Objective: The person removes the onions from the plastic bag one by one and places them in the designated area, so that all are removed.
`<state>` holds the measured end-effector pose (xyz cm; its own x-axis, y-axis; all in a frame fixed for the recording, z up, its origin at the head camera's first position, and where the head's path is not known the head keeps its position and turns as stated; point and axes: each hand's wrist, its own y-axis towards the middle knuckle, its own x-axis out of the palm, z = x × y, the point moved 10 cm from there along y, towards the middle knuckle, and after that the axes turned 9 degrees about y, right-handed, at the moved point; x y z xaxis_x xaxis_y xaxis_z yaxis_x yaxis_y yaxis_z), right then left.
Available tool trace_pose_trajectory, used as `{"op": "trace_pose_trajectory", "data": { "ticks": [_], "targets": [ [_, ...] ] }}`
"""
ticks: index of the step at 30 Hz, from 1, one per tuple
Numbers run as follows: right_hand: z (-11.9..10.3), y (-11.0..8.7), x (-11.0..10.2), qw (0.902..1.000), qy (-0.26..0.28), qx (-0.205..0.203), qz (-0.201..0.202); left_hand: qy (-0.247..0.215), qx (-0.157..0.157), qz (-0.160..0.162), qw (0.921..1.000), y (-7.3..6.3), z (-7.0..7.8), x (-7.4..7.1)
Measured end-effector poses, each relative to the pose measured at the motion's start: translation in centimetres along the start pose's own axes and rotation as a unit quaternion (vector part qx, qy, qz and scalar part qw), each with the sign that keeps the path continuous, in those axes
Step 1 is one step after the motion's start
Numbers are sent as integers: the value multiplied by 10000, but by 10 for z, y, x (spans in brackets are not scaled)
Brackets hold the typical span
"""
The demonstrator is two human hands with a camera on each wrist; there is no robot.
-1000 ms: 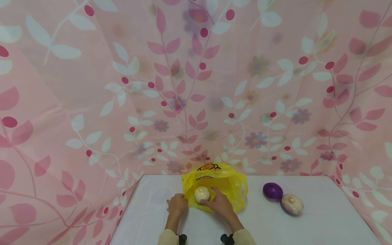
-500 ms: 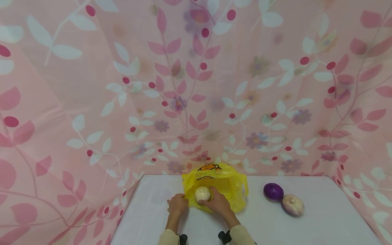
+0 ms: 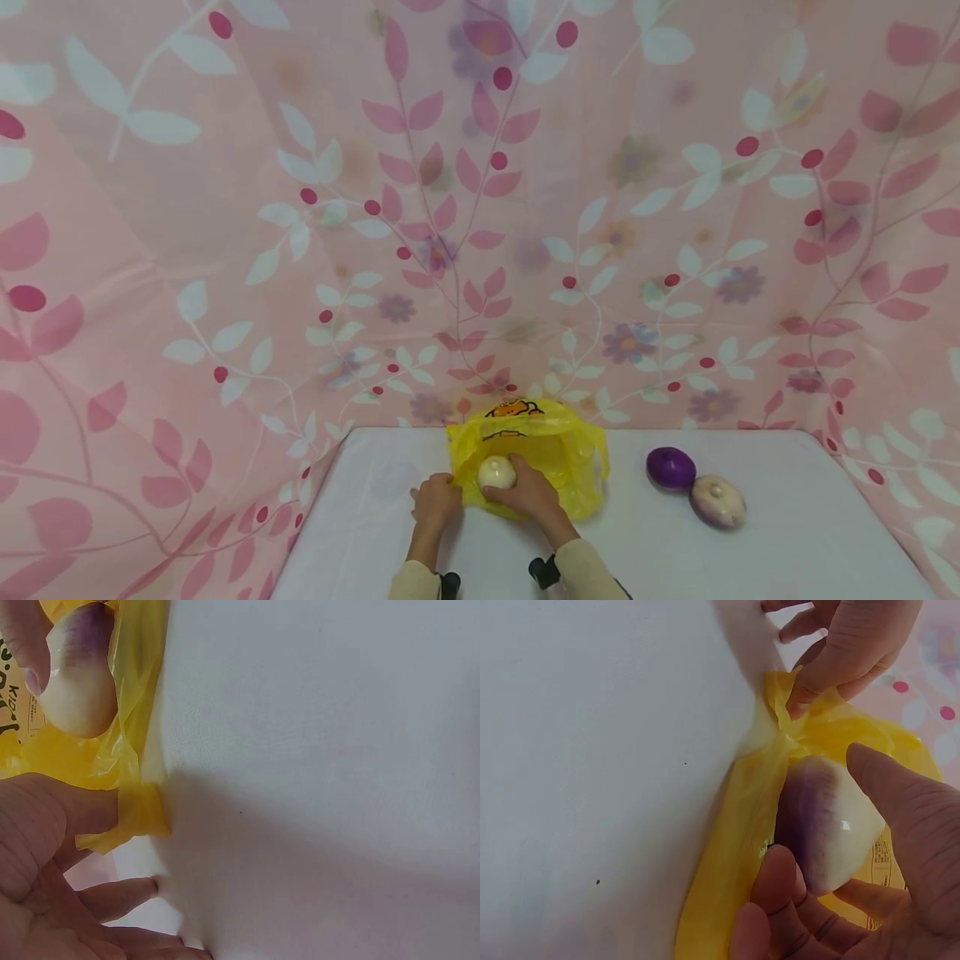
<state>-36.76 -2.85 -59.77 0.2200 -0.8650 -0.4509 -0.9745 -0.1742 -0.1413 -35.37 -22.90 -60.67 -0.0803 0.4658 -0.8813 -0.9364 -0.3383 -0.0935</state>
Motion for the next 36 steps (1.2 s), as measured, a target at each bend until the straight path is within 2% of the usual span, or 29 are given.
{"op": "trace_pose_trajectory", "data": {
  "ticks": [7,15,27,36],
  "targets": [
    [0,3,2,9998,-209,-31,10,-18,-21,-14,10000,4,-2,2],
    [2,4,4,9997,-192,113,113,-7,-42,-6,10000,2,-3,4],
    [3,3,4,9990,-276,250,263,26,-14,97,9999,0,0,-1],
    [-3,-1,-3,9993,-232,60,294,18,-28,88,10000,-1,0,-1]
  ]
}}
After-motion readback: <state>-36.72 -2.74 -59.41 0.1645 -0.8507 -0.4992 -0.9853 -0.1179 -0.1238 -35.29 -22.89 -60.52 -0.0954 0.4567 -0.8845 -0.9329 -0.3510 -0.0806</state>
